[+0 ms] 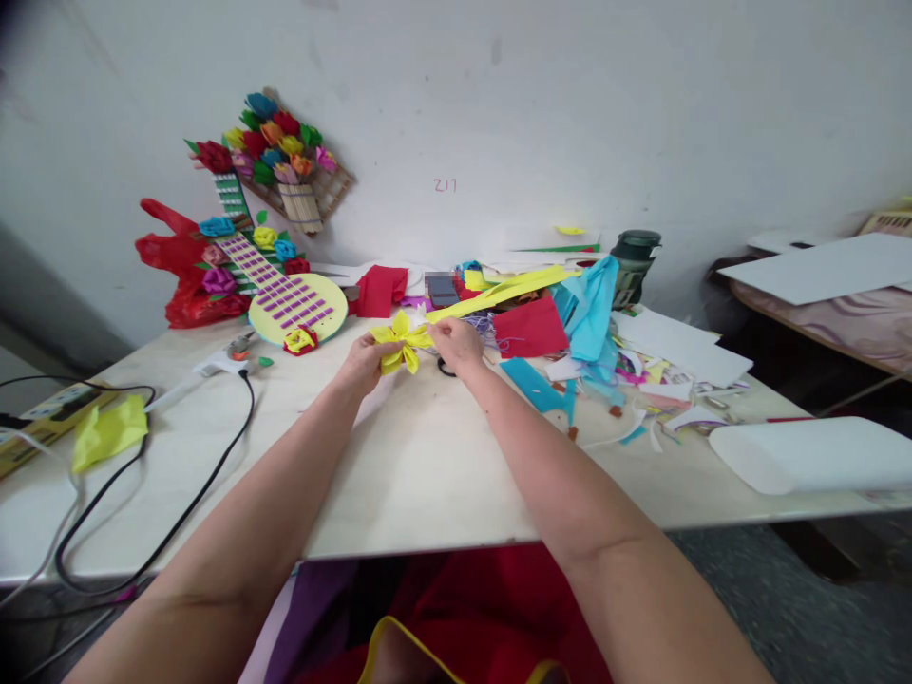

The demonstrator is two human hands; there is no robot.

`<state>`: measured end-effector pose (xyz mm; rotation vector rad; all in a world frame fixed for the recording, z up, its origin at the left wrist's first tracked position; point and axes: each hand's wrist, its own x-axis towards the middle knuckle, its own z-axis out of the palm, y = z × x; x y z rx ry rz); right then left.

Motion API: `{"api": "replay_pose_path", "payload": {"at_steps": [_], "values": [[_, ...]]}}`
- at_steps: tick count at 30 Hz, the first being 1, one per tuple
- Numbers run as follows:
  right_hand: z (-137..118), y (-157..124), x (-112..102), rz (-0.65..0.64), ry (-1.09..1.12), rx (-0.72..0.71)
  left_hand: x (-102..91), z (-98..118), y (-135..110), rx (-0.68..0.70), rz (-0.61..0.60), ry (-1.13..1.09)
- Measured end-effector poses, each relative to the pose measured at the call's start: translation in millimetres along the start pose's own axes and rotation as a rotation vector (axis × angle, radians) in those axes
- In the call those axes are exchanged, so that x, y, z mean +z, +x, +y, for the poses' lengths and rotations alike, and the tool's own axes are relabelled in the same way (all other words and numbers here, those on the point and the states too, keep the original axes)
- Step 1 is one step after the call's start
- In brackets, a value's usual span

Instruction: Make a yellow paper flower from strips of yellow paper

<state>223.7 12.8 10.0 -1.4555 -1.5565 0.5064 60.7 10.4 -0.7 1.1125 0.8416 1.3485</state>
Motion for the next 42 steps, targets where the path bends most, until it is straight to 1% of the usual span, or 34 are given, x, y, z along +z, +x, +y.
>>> {"api": "replay_pose_path", "payload": {"at_steps": [5, 7, 9, 13, 15, 16, 19, 22, 25, 29, 33, 36, 39, 42], "values": [[-5.6, -4.1, 6.8, -0.215, 0.433, 0.243, 2.0, -1.3, -0.9, 0.003, 0.018, -0.058], [-7.3, -5.4, 10.6, -0.231, 0.526, 0.270, 3.1, -1.8, -2.0, 0.003, 0.005, -0.056], [-7.7, -5.4, 13.6, -0.204, 0.561, 0.264, 4.1, -1.8, -3.0, -0.002, -0.002, -0.030], [-5.3, -3.0, 14.7, -0.161, 0.518, 0.226, 5.4, 0.4, -3.4, -0.039, 0.060, 0.114], [-3.7, -2.1, 13.1, -0.163, 0.467, 0.194, 5.2, 1.8, -2.7, -0.019, 0.074, 0.178], [-3.0, -1.8, 12.0, -0.172, 0.438, 0.173, 4.7, 2.2, -2.3, 0.002, 0.060, 0.197], [-0.9, -0.9, 8.9, -0.184, 0.310, 0.076, 2.4, 3.0, -1.1, 0.061, -0.031, 0.229], [2.1, 1.4, 7.1, -0.152, 0.157, -0.051, 1.4, 3.9, -1.5, 0.100, -0.102, 0.278], [5.7, 4.6, 6.6, -0.133, 0.063, -0.152, 3.1, 4.7, -3.2, 0.125, -0.137, 0.353], [10.5, 7.6, 7.7, -0.129, 0.037, -0.212, 5.2, 3.3, -4.1, 0.161, -0.146, 0.416], [14.3, 9.1, 11.5, -0.132, 0.069, -0.187, 5.1, 1.5, -3.4, 0.158, -0.142, 0.369], [15.5, 9.8, 13.9, -0.060, 0.083, -0.183, 5.3, 1.3, -3.2, 0.156, -0.120, 0.347], [13.6, 9.3, 13.6, 0.032, 0.047, -0.253, 5.7, 0.9, -2.9, 0.164, -0.102, 0.362], [10.0, 7.5, 12.2, 0.055, 0.046, -0.324, 5.4, -0.4, -2.1, 0.182, -0.079, 0.397]]}}
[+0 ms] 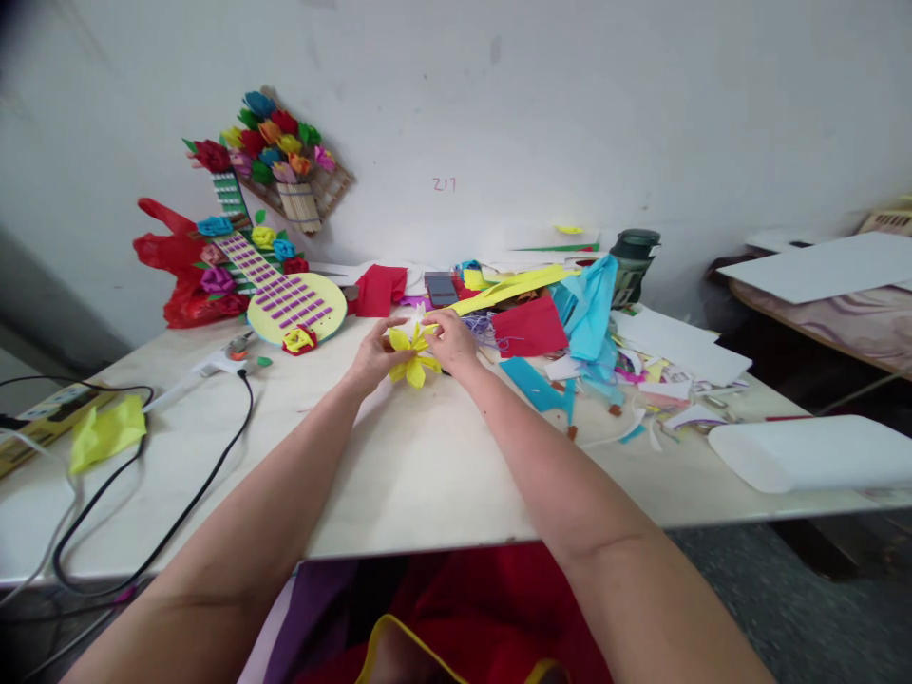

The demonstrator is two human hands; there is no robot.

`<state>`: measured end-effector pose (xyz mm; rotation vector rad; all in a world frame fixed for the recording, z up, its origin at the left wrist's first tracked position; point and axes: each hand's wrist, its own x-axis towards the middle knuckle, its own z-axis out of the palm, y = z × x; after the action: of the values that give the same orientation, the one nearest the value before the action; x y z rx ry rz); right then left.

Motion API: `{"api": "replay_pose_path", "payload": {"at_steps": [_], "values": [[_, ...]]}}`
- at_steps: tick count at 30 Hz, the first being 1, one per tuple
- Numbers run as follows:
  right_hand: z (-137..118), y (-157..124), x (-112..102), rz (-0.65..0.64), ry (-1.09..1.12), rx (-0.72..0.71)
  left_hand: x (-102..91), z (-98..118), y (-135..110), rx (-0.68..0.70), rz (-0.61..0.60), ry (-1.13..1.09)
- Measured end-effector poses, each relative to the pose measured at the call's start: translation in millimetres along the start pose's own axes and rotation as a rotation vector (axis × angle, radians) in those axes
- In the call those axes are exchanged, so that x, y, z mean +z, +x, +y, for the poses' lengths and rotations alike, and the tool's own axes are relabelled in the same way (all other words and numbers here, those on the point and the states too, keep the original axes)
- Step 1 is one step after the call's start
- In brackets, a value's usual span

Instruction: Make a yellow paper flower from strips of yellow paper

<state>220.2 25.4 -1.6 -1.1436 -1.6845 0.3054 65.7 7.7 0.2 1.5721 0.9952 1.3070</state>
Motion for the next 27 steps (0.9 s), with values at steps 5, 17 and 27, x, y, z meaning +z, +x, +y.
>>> {"api": "replay_pose_path", "payload": {"at_steps": [5, 17, 27], "values": [[-3.7, -1.9, 0.0, 0.015, 0.008, -0.041, 0.2, -2.0, 0.4, 0.004, 0.021, 0.015], [-0.6, 0.6, 1.8, -0.002, 0.040, 0.023, 1.4, -4.2, 0.7, -0.001, 0.041, 0.074], [0.5, 0.6, 2.3, -0.008, 0.051, 0.014, 2.1, -6.3, 1.4, 0.010, 0.027, 0.081]]}}
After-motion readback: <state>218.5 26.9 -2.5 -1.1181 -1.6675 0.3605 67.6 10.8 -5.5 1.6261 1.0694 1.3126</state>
